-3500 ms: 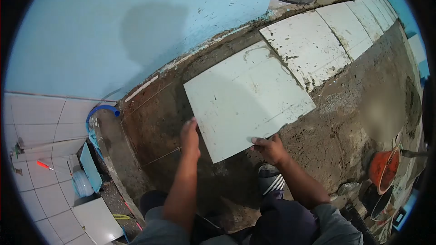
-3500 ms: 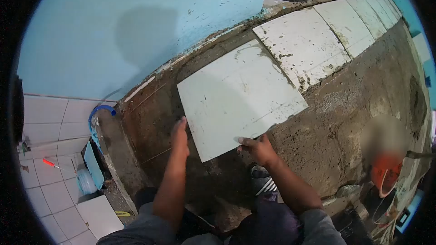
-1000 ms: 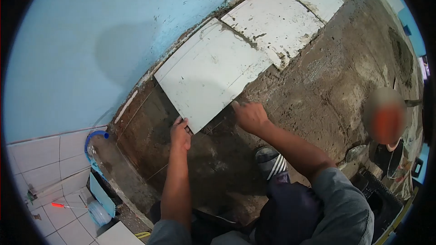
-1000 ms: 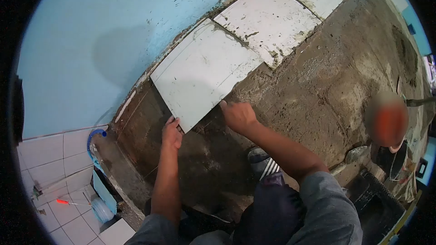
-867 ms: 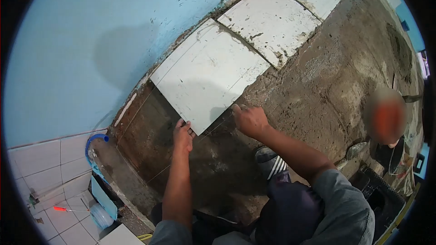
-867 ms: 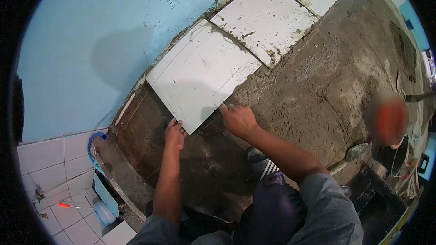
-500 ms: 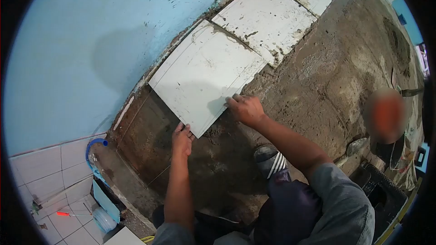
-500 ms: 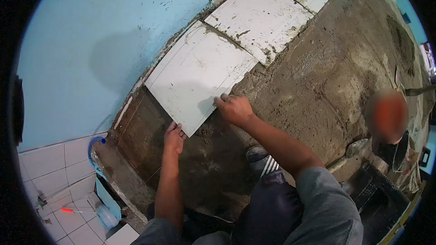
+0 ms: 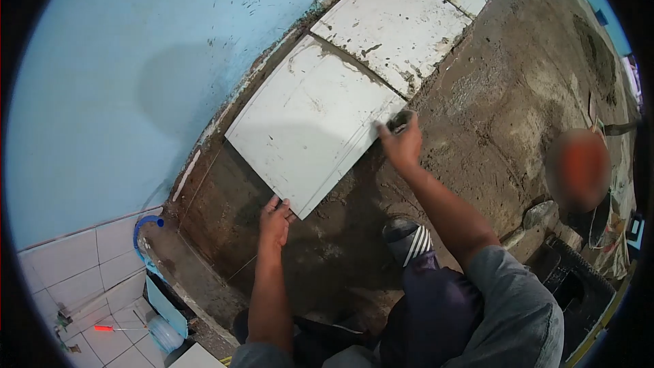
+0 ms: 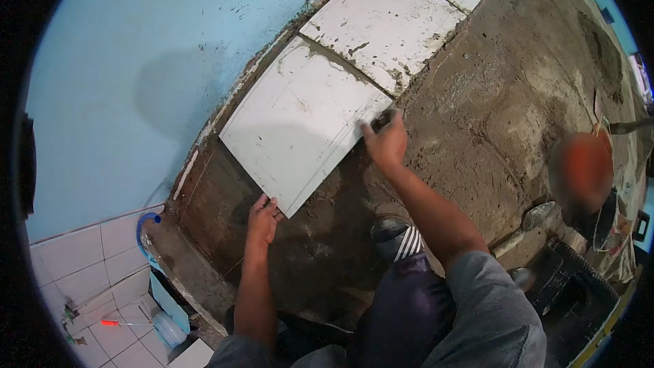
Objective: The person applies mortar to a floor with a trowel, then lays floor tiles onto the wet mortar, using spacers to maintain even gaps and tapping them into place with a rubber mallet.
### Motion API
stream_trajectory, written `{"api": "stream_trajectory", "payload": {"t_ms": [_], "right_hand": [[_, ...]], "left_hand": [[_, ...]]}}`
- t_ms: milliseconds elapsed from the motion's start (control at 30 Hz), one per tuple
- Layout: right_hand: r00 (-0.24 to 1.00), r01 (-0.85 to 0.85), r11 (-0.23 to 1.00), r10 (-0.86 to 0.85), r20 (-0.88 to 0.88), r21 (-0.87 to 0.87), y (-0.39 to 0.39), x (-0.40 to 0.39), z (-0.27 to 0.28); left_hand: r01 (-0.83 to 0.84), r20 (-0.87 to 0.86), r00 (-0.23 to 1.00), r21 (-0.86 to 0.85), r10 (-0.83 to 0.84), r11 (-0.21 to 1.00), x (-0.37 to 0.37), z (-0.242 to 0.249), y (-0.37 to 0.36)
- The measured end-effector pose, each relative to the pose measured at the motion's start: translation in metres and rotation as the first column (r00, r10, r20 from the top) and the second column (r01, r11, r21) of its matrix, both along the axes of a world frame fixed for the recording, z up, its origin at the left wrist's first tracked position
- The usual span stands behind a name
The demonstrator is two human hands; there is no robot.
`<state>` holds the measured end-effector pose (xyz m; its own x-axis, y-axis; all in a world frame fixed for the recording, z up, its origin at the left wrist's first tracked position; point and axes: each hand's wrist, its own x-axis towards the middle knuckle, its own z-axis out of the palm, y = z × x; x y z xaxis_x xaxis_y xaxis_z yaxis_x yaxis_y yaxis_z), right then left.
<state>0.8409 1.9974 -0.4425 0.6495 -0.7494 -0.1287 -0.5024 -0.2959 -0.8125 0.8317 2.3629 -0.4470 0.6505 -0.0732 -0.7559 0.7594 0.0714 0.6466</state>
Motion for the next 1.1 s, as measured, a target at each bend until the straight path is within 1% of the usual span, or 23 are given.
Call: {"api": "stream_trajectory", "payload": {"t_ms": [100,200,233,333,433,533,633,733,833,933,1033,1100], "right_hand": [[0.988,0.155,0.987,-0.154,-0.024,0.035,-0.02,0.004,-0.015],[0.977,0.212,0.973,-0.211,0.027,-0.092,-0.033,0.004,-0.044],[0.982,0.189,0.979,-0.189,0.007,-0.082,-0.038,0.004,-0.05],[0.967,0.211,0.953,-0.236,0.098,0.219,-0.046,0.004,-0.037],[0.926,0.278,0.887,-0.35,0.144,0.369,-0.051,0.011,-0.046],[0.915,0.293,0.746,-0.399,0.049,0.598,-0.054,0.014,-0.042],[0.906,0.338,0.682,-0.423,-0.027,0.649,-0.055,0.017,-0.026],[0.9,0.347,0.697,-0.436,-0.014,0.628,-0.054,0.018,-0.017],[0.9,0.316,0.706,-0.434,0.034,0.634,-0.051,0.014,-0.011],[0.925,0.324,0.729,-0.378,-0.04,0.603,-0.055,0.013,-0.003],[0.921,0.185,0.755,-0.357,0.157,0.629,-0.063,0.014,-0.03],[0.909,0.147,0.741,-0.362,0.206,0.655,-0.06,0.018,-0.019]], "left_hand": [[0.009,0.003,1.0,0.023,-0.009,1.0,-0.007,0.004,-0.003],[0.037,0.038,0.999,0.034,-0.038,0.999,-0.01,0.003,-0.008],[0.05,0.053,0.997,0.037,-0.052,0.998,-0.013,0.001,-0.009],[0.085,0.1,0.99,0.161,-0.102,0.983,-0.014,0.005,-0.019],[0.067,0.171,0.978,0.279,-0.119,0.958,-0.013,0.006,-0.024],[0.232,0.13,0.931,0.507,-0.34,0.83,-0.01,-0.001,-0.018],[0.202,0.106,0.952,0.486,-0.287,0.85,-0.007,0.006,-0.025],[0.191,0.104,0.959,0.444,-0.262,0.876,-0.006,0.008,-0.026],[0.189,0.131,0.957,0.392,-0.258,0.9,-0.006,-0.001,-0.016],[0.209,0.166,0.941,0.403,-0.296,0.891,-0.008,-0.003,-0.013],[0.164,0.157,0.959,0.38,-0.238,0.91,-0.008,0.007,-0.022],[0.135,0.189,0.956,0.402,-0.226,0.906,-0.01,0.0,-0.026]]}}
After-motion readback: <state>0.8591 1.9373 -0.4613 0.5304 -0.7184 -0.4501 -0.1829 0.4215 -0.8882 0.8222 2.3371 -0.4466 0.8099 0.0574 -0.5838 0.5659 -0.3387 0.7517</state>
